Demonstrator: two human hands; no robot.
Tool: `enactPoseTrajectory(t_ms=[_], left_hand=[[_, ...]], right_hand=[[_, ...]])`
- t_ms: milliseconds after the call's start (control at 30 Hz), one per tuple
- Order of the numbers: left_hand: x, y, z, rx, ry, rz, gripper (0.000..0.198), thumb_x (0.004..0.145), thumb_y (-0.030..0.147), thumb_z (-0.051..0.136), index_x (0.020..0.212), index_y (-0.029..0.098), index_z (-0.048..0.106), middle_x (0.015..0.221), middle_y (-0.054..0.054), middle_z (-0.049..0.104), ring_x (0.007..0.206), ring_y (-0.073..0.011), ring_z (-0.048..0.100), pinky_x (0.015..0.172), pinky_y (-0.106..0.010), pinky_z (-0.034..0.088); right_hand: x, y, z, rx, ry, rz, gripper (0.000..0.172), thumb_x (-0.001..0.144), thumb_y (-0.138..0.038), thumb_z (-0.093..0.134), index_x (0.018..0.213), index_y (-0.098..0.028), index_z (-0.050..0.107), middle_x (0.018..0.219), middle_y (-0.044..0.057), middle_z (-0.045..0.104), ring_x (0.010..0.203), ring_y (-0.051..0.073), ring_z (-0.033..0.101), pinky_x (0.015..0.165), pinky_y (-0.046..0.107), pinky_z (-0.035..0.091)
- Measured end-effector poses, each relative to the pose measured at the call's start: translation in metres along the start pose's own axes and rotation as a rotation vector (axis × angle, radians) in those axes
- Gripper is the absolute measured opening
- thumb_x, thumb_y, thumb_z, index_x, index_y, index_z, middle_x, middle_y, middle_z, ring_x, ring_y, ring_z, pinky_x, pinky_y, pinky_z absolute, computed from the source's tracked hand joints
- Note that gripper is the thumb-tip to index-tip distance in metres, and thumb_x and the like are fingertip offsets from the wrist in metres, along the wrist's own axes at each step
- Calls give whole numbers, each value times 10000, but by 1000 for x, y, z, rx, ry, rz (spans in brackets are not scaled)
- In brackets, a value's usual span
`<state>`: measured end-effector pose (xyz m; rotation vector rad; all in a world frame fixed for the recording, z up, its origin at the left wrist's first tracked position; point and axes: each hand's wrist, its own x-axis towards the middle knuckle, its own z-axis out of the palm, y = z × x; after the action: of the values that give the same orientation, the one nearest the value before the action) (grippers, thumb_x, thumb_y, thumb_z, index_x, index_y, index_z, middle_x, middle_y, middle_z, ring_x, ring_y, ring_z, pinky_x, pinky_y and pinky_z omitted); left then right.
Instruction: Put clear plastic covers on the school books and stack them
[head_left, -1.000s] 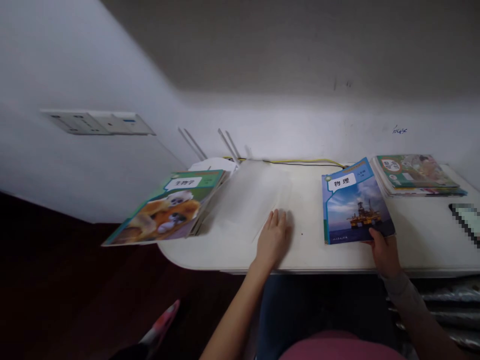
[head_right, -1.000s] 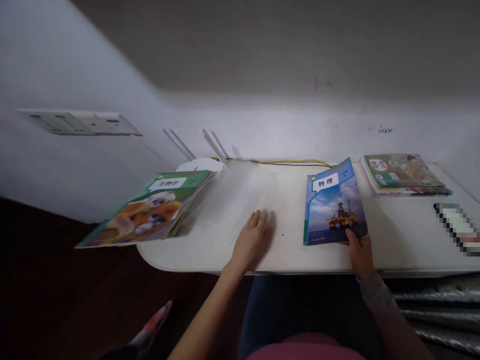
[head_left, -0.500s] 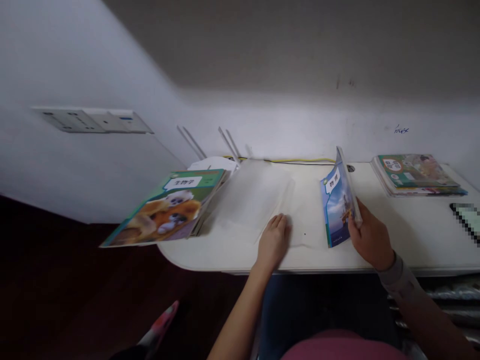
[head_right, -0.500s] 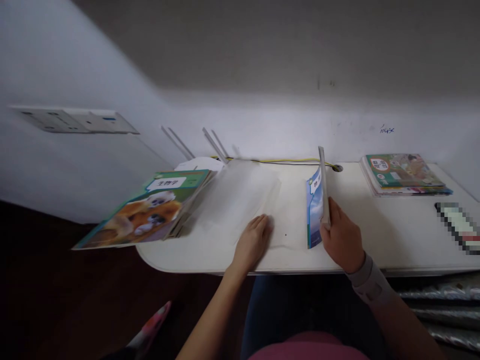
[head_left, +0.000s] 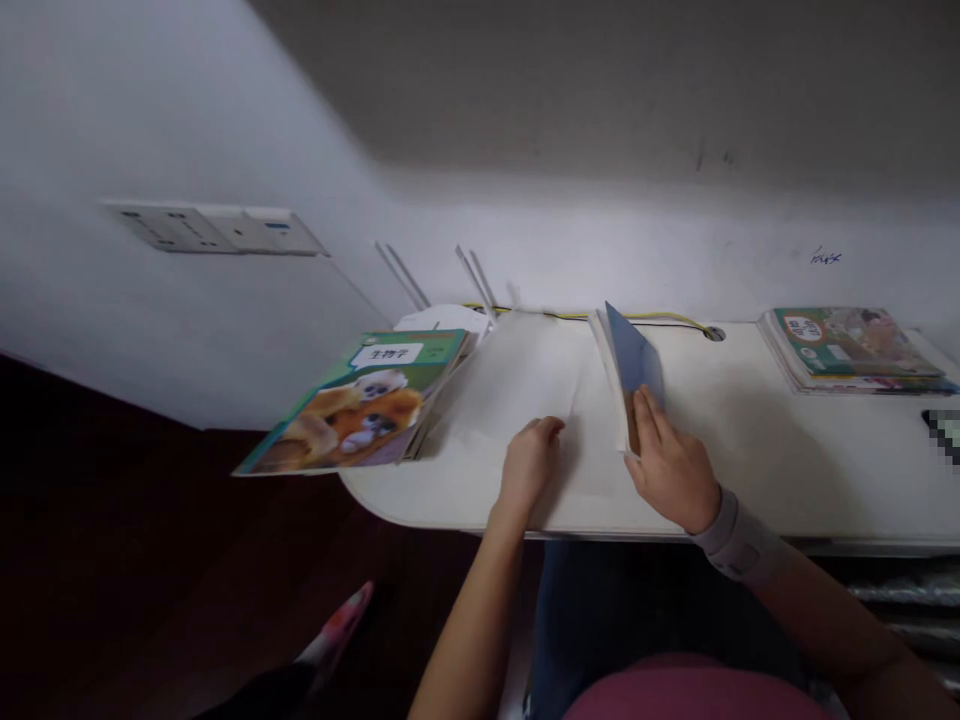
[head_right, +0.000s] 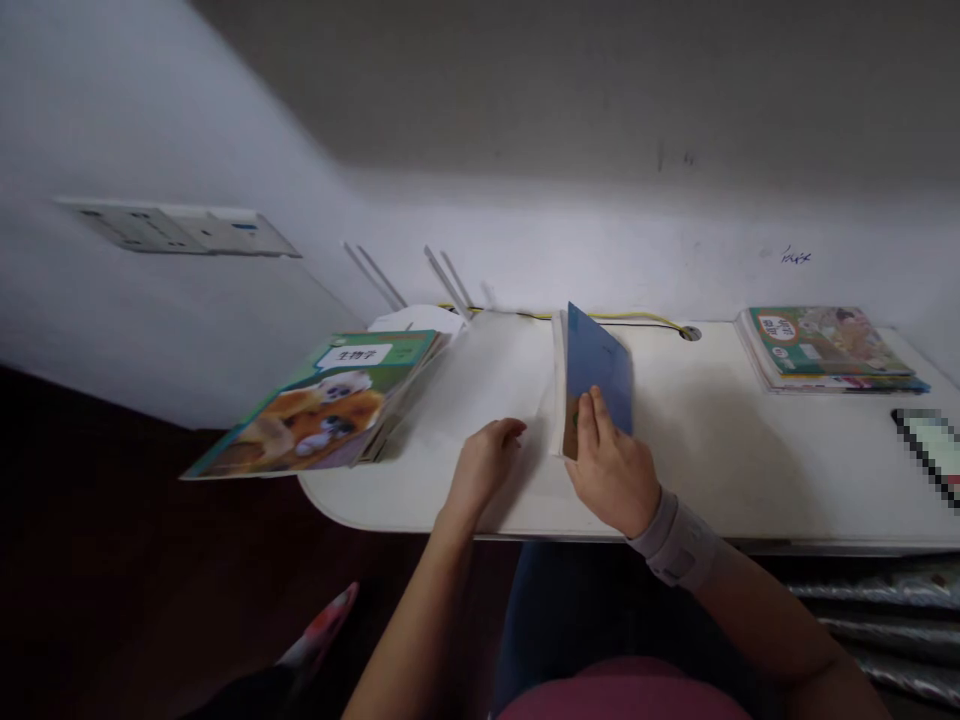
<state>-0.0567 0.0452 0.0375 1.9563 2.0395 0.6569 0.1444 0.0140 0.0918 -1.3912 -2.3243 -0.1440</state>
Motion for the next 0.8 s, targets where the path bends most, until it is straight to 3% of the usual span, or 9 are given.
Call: enactPoseTrajectory(t_ms=[100,167,300,400,500,600,700,800], left_hand=[[1,-11,-3,-187,-9,-94,333,782,143,387,992,147,644,796,-60,686,591,-136,626,617,-245,499],[-1,-16,-4,-247,-33,-131,344,775,160,391,1007,135,644,764,-54,689,557,-133,618,591,-240,498],[-3,-21,-5,-190,-17,-86,323,775,184,409,951,154,679,916,-87,713,819,-191,657,760,-272,491],[-1,-24,-6,-178,-38,-92,325,792,202,403,944,179,690,946,-73,716,860,-195,659,786,-272,490],[1,-27,-4,-140,-36,-89,325,810,217,405,970,184,686,956,-72,716,870,-194,662,793,-267,492],[1,-28,-1,-69,0,-80,342,847,241,394,1054,162,655,991,-94,704,904,-203,653,817,-282,488],[-3,-25,0,51,17,-57,372,880,241,354,1115,142,626,1007,-117,686,911,-213,644,831,-310,482],[-11,-22,-2,183,57,-75,386,886,225,337,1153,160,608,1071,-114,647,912,-220,630,810,-331,489]], right_hand=[[6,-14,6,-25,-54,-52,617,850,-249,456,1388,-3,282,1422,260,337,1047,310,590,747,378,553],[9,-25,14,-63,-107,-86,554,868,-225,406,1364,7,328,1415,272,338,943,292,632,679,381,562],[11,-47,40,-94,-208,-144,486,884,-132,287,1347,-8,365,1399,295,343,767,243,657,534,366,549],[8,-56,63,-112,-266,-190,471,874,-86,282,1322,6,395,1369,315,374,753,236,655,507,351,539],[7,-58,79,-118,-308,-215,445,895,-127,328,1308,20,405,1346,324,399,771,240,658,535,355,543],[10,-56,85,-69,-334,-207,536,904,-348,444,1290,23,420,1337,326,413,830,259,657,612,376,554],[13,-53,81,8,-362,-190,693,845,-532,498,1282,1,429,1348,314,407,904,273,646,676,380,554],[8,-41,69,107,-356,-233,678,826,-538,527,1283,-45,443,1351,256,435,1006,276,611,769,381,538]])
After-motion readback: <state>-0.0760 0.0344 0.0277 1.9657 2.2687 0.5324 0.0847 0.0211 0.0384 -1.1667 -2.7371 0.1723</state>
